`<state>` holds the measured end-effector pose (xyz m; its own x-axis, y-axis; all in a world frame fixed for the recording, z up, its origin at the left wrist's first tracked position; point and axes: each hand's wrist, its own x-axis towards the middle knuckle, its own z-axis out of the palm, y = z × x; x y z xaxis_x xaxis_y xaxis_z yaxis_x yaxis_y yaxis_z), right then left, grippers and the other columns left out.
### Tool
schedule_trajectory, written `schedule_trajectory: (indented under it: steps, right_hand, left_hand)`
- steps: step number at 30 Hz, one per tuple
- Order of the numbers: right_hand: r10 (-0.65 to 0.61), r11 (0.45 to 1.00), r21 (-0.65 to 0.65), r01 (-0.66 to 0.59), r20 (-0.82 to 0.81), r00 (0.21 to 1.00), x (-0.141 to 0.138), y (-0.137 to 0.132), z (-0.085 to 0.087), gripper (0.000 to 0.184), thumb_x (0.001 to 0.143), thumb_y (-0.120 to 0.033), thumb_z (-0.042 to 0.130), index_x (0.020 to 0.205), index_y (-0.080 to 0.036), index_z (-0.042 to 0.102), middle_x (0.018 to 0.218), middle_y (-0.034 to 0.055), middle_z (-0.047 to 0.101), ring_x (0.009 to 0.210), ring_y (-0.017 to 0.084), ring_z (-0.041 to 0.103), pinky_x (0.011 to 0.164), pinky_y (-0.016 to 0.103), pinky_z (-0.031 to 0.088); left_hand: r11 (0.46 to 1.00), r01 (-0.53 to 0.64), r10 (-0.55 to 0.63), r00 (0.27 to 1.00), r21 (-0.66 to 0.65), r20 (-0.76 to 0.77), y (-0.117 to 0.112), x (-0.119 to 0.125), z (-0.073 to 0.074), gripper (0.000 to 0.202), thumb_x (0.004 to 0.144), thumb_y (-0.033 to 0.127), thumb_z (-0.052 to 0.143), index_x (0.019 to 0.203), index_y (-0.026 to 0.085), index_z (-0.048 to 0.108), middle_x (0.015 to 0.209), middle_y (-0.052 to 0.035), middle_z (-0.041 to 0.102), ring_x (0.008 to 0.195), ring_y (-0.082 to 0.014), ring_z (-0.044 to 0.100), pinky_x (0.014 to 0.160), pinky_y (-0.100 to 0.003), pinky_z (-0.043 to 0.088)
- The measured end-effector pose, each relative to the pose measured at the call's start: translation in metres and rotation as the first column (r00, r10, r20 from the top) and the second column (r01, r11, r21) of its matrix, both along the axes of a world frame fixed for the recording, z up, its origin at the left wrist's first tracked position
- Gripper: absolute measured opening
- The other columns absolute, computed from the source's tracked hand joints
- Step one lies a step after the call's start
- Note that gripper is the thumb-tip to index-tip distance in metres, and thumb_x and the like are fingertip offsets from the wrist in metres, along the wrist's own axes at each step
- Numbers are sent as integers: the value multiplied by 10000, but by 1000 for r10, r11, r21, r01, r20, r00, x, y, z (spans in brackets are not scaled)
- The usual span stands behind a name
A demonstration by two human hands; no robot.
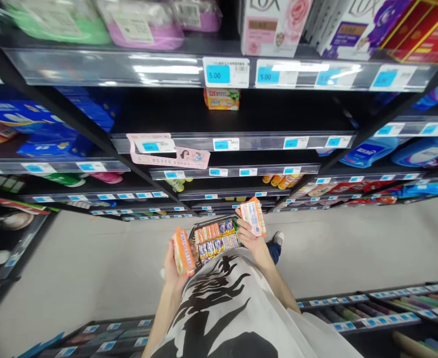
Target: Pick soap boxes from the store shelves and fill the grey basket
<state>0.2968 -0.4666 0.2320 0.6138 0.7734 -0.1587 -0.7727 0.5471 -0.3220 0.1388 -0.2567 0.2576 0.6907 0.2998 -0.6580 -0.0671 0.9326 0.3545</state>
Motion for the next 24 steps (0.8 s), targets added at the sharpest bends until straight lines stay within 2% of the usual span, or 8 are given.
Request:
schedule_trajectory:
  steps: [4,7,9,11,14,17,20,24]
  right_hand:
    - [10,978,-209,17,128,992,26,-4,35,387,909,-396,649,1267,-248,644,633,-88,473,392,52,236,346,173,245]
    - [30,928,-363,89,310,950,57,-3,76,566,892,-658,601,1249,-223,658,675,-49,570,379,78,348,321,208,269]
    - [-5,859,-447,250,482,876,79,0,108,649,831,-736,639,1236,-230,663,732,-17,634,404,101,434,338,228,324]
    - [2,728,-483,486,711,703,101,3,141,610,782,-675,743,1197,-233,677,835,20,698,535,144,576,447,257,455]
    - [210,459,-321,828,945,250,134,14,190,617,710,-544,851,1214,-234,678,1052,61,741,871,248,701,738,356,577]
    - [503,350,-91,932,858,-105,170,33,231,696,706,-541,841,1299,-233,648,1129,71,744,998,309,705,891,442,564]
    - [682,359,-30,933,691,-240,209,54,252,685,775,-571,775,1327,-191,636,1141,107,745,1034,344,702,949,479,545]
    - [792,290,43,956,551,-265,257,83,249,703,846,-562,716,1401,-150,586,1294,192,686,1225,406,619,1082,566,463]
  left_hand:
    - [979,-148,181,946,-137,268,4,-2,1,230,953,101,636,1140,234,639,570,85,559,297,-34,348,311,-99,294]
    - [956,-239,282,911,-171,301,7,3,5,350,940,-10,566,1146,269,608,633,88,594,306,-19,343,329,-77,299]
    - [953,-231,286,899,-196,332,8,5,7,359,920,-28,568,1126,264,595,672,80,606,346,-12,399,364,-54,335]
    - [952,-208,279,891,-225,357,9,5,7,345,899,-29,590,1107,247,582,696,72,600,395,-8,449,401,-33,366]
    - [948,-182,270,896,-262,354,8,3,4,305,897,-12,593,1087,225,565,711,60,574,432,-19,476,418,-45,400]
    - [940,-171,271,898,-295,345,7,0,0,295,894,-20,575,1065,220,551,716,58,560,451,-23,485,441,-59,420]
    - [922,-179,298,895,-344,332,5,-2,-4,269,893,-1,592,1044,216,547,707,55,564,465,-32,499,447,-75,429]
    - [855,-216,384,875,-471,296,1,-5,-12,225,930,37,559,1083,202,561,704,40,600,463,-51,528,441,-107,463]
